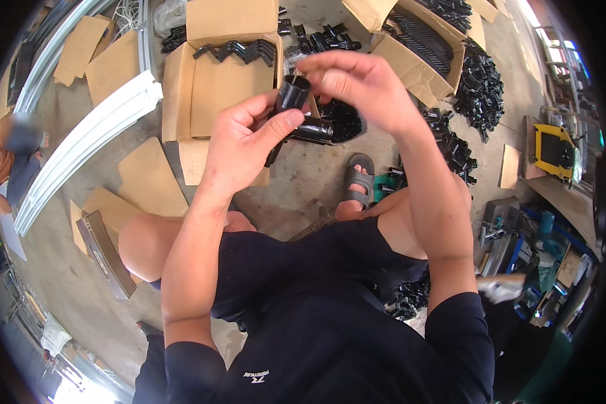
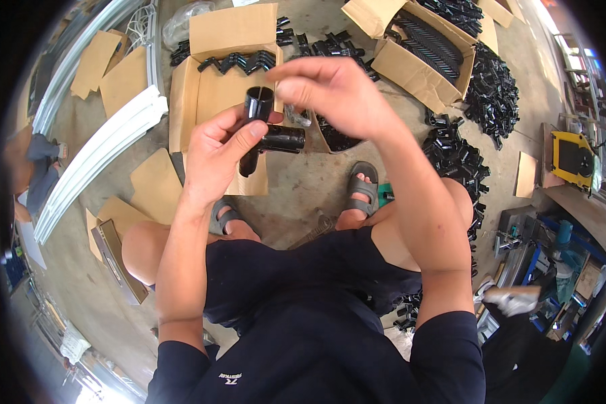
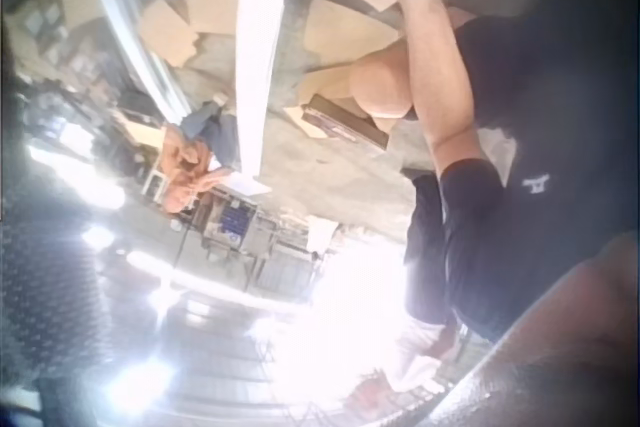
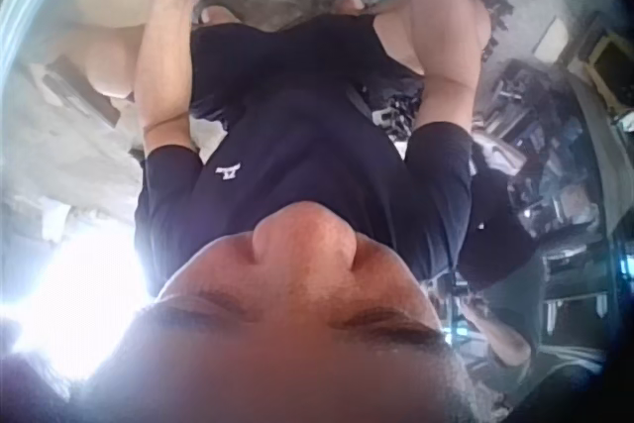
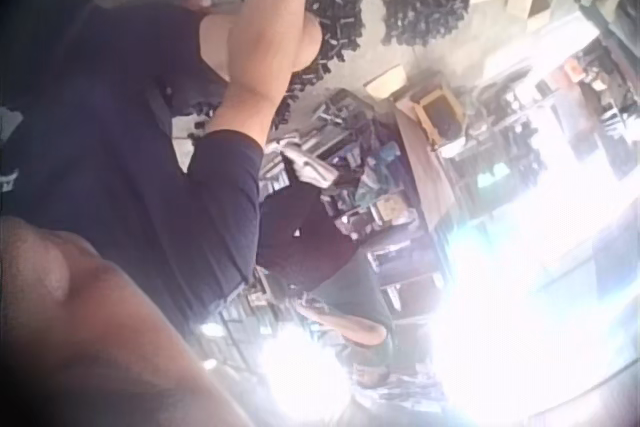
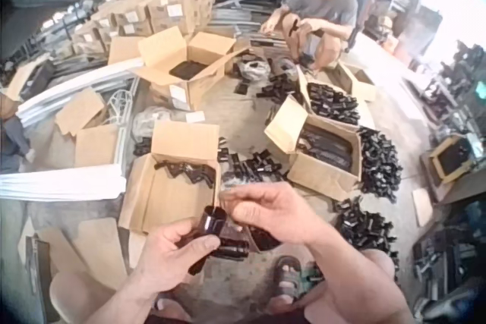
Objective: The person sits on the floor in a warehouse and assembles small black plastic components by hand. They pick up individual parts from cardboard boxes, fit them together, and place the assembled units into a separate box.
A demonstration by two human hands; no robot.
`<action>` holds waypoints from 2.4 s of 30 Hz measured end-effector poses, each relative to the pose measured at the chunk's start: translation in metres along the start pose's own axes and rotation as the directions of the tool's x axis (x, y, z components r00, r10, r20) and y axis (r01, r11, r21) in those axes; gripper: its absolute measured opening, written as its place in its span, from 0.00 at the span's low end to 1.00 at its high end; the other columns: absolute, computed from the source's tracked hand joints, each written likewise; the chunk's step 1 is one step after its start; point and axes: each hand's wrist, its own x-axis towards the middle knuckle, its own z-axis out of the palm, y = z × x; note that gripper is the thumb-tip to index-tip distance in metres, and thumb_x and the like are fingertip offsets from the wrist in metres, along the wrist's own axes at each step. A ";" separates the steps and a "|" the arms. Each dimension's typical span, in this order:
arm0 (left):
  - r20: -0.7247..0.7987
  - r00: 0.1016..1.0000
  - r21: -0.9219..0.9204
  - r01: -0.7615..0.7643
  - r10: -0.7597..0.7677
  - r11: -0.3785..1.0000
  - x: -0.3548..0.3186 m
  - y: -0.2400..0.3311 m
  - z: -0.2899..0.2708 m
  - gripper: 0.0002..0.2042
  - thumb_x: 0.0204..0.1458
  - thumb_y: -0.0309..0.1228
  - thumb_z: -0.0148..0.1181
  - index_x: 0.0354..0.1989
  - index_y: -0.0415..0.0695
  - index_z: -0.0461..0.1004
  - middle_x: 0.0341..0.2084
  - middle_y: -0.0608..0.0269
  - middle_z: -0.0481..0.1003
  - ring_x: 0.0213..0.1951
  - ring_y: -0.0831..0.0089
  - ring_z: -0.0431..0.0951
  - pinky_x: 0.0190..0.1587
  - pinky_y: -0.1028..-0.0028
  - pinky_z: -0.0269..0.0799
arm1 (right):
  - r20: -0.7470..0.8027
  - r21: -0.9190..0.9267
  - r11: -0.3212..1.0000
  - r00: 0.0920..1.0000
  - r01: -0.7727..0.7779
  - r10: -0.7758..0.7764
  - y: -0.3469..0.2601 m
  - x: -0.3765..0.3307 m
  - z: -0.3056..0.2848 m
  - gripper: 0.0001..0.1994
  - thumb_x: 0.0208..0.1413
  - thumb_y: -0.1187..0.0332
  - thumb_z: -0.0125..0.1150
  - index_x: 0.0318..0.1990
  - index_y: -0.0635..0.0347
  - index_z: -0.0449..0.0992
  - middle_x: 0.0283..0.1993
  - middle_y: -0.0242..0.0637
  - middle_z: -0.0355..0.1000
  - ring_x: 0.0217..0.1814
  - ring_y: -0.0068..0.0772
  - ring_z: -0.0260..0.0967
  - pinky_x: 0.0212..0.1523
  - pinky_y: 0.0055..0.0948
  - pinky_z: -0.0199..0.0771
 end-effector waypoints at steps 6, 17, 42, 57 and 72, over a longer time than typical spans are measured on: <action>-0.104 0.992 -0.226 0.040 -0.065 0.973 0.003 -0.003 -0.006 0.14 0.62 0.34 0.67 0.49 0.36 0.81 0.38 0.66 0.83 0.34 0.83 0.78 0.38 0.81 0.74 | -0.385 -0.716 0.604 0.920 -0.350 0.077 0.177 0.047 -0.078 0.11 0.57 0.61 0.67 0.41 0.57 0.86 0.33 0.46 0.82 0.37 0.44 0.82 0.47 0.39 0.81; -0.099 0.992 -0.083 0.075 -0.083 0.994 -0.014 -0.018 -0.023 0.15 0.62 0.28 0.67 0.54 0.34 0.79 0.43 0.63 0.83 0.40 0.81 0.80 0.43 0.76 0.79 | -0.215 -0.873 0.375 0.936 -0.313 0.279 0.324 0.015 -0.029 0.07 0.54 0.71 0.61 0.38 0.59 0.82 0.41 0.53 0.80 0.46 0.56 0.79 0.50 0.49 0.79; -0.032 0.914 0.973 -0.064 0.405 0.221 -0.029 -0.053 -0.025 0.16 0.46 0.36 0.73 0.43 0.45 0.80 0.29 0.62 0.82 0.30 0.61 0.83 0.32 0.63 0.78 | -0.086 0.098 0.995 0.996 -0.027 0.035 0.049 -0.033 0.073 0.10 0.66 0.77 0.60 0.51 0.64 0.83 0.40 0.31 0.77 0.35 0.19 0.72 0.38 0.22 0.76; -0.058 0.906 0.986 -0.013 0.419 0.165 -0.024 -0.056 -0.018 0.17 0.41 0.33 0.74 0.42 0.49 0.81 0.23 0.63 0.81 0.30 0.62 0.83 0.32 0.62 0.78 | -0.054 -0.499 0.792 0.899 0.352 -0.434 0.064 -0.021 0.097 0.08 0.55 0.77 0.68 0.42 0.62 0.83 0.37 0.39 0.78 0.36 0.39 0.79 0.35 0.32 0.79; -0.045 0.881 0.979 -0.054 0.471 0.195 -0.020 -0.053 -0.016 0.13 0.40 0.30 0.73 0.33 0.45 0.76 0.23 0.64 0.79 0.26 0.63 0.80 0.28 0.62 0.77 | 0.121 -0.750 0.432 0.747 0.501 -0.654 0.081 -0.012 0.094 0.19 0.43 0.78 0.69 0.47 0.60 0.80 0.40 0.36 0.74 0.42 0.40 0.76 0.37 0.35 0.80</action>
